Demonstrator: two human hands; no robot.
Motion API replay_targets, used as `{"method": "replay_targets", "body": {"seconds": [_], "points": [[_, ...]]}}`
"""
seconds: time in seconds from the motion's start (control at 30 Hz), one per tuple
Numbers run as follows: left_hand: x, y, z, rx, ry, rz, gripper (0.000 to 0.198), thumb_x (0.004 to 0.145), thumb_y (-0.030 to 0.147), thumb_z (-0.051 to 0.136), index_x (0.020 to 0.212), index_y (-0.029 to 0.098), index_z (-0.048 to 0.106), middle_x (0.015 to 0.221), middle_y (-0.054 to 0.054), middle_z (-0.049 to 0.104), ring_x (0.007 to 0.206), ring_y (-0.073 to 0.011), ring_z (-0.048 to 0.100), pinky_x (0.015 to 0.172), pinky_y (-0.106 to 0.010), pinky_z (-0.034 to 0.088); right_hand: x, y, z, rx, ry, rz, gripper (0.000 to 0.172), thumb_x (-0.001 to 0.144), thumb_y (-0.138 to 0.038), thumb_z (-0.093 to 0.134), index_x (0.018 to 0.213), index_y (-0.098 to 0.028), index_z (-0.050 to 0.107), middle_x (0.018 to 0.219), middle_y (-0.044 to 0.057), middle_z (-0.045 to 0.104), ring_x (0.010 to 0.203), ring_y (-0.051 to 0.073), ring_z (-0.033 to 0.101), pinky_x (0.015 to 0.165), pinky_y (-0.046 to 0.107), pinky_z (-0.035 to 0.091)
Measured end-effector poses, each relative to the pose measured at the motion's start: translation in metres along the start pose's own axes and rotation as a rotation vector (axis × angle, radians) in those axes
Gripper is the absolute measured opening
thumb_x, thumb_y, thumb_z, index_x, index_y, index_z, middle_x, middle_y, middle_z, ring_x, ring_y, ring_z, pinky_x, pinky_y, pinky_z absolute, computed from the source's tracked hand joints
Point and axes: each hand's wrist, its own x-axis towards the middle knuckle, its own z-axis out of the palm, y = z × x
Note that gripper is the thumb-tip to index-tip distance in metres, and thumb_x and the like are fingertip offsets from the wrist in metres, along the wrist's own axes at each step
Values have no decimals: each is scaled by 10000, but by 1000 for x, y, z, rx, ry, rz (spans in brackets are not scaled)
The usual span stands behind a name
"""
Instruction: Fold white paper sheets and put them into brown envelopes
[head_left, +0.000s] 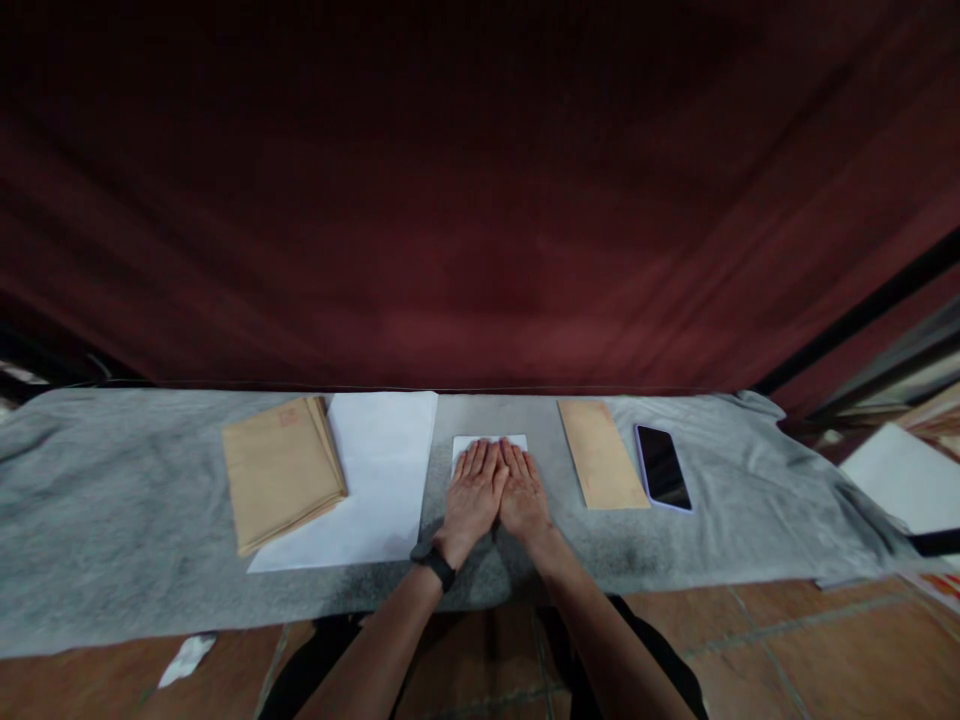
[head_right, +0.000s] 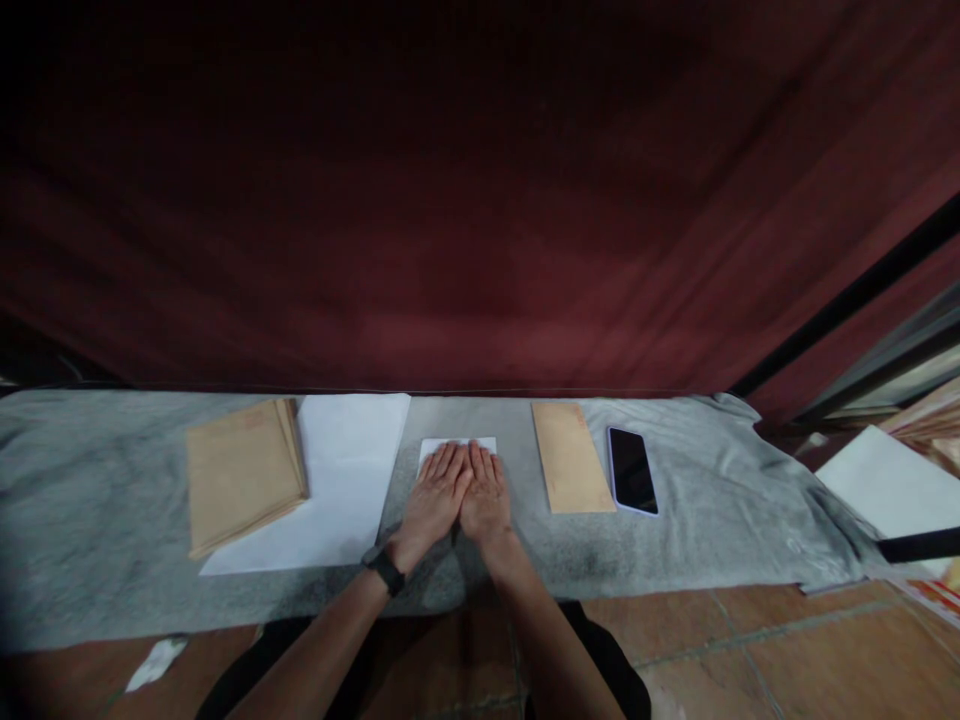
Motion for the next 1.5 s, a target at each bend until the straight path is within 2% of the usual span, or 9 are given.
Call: {"method": "replay_targets", "body": {"seconds": [0.2, 0.47, 0.63, 0.77, 0.87, 0.97, 1.03, 1.23, 1.5], "points": [[-5, -1, 7, 71, -32, -83, 612, 1027, 417, 223, 1523, 81, 352, 1593, -135, 352, 1495, -234, 278, 1236, -427, 209, 2, 6, -3, -11, 13, 60, 541, 1007, -200, 297, 1540, -114, 330, 1600, 113, 308, 1482, 250, 292, 1203, 461, 222], [-11, -14, 5, 155, 18, -96, 627, 1013, 396, 284, 1524, 35, 330, 1587, -179, 340, 1494, -263, 278, 1220, -438, 234, 3, 23, -7, -48, 16, 167, 553, 1053, -356, 281, 1530, -85, 347, 1596, 131, 308, 1458, 291, 335, 1193, 474, 221], [-12, -15, 4, 169, 23, -92, 717, 985, 522, 344, 1517, 42, 348, 1582, -185, 352, 1493, -284, 277, 1218, -450, 236, -1, 34, -6, -52, 34, 209, 544, 1049, -336, 288, 1535, -98, 342, 1583, 131, 339, 1458, 281, 336, 1187, 467, 246], [-11, -14, 2, 169, 24, -87, 717, 976, 542, 360, 1517, 72, 364, 1589, -183, 341, 1492, -299, 278, 1216, -467, 230, -3, 36, -11, -38, 103, 259, 526, 1035, -278, 304, 1521, -89, 371, 1573, 160, 351, 1450, 290, 353, 1176, 489, 279], [-11, -14, 1, 158, 17, -85, 662, 973, 506, 387, 1520, 132, 383, 1595, -163, 341, 1492, -305, 278, 1211, -480, 236, -4, 27, -16, 18, 138, 169, 526, 1024, -250, 316, 1513, -65, 374, 1574, 167, 350, 1456, 271, 349, 1182, 468, 292], [-10, -15, 0, 155, -3, -72, 603, 966, 373, 407, 1530, 163, 368, 1605, -140, 329, 1496, -294, 269, 1207, -493, 247, -5, 14, -17, 100, 83, -4, 515, 1039, -305, 314, 1508, -111, 397, 1569, 110, 385, 1462, 214, 342, 1191, 407, 304], [-11, -17, 1, 152, -10, -61, 592, 959, 292, 391, 1536, 164, 355, 1612, -137, 315, 1499, -285, 263, 1206, -498, 247, -7, 7, -14, 123, 46, -43, 509, 1052, -346, 291, 1497, -136, 421, 1557, 89, 411, 1458, 198, 350, 1196, 397, 295], [-10, -19, 3, 192, -2, -47, 563, 987, 311, 340, 1516, 123, 386, 1594, -162, 345, 1495, -292, 272, 1202, -487, 257, -7, 12, -4, 78, 50, 86, 530, 1049, -387, 313, 1516, -147, 389, 1566, 104, 380, 1455, 240, 356, 1189, 448, 280], [-11, -28, 1, 233, 7, -50, 641, 997, 441, 332, 1495, 41, 395, 1565, -222, 368, 1476, -319, 309, 1181, -484, 299, -5, 26, -11, 43, 26, 246, 536, 1048, -367, 313, 1527, -132, 362, 1581, 98, 346, 1459, 255, 346, 1194, 442, 257]]}}
